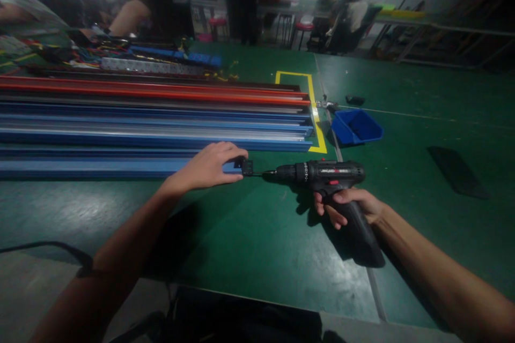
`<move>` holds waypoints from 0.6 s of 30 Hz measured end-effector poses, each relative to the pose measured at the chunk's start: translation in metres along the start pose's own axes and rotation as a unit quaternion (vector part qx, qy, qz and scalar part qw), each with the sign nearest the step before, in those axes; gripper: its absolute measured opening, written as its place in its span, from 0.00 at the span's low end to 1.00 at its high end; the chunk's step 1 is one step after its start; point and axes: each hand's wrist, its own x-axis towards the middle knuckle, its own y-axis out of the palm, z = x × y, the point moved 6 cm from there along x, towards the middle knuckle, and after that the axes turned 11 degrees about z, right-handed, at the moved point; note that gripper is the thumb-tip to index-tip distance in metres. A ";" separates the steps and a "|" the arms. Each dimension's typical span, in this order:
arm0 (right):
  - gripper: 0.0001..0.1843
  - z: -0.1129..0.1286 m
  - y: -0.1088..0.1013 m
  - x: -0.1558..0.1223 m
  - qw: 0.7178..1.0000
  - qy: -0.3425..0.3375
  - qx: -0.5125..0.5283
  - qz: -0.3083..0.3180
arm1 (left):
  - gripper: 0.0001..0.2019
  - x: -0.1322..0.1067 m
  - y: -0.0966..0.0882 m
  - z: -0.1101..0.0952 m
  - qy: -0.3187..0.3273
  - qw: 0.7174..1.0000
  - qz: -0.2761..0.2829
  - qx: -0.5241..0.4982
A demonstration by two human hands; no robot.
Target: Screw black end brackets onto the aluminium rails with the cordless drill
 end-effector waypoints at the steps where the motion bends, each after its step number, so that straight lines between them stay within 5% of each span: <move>1: 0.14 0.000 -0.001 0.001 1.000 -0.003 -0.004 0.006 | 0.23 0.000 0.000 0.000 0.000 1.000 -0.001 0.002; 18: 0.12 -0.005 -0.010 -0.004 0.999 0.032 0.012 -0.022 | 0.23 -0.001 -0.001 -0.002 -0.007 1.000 0.000 0.006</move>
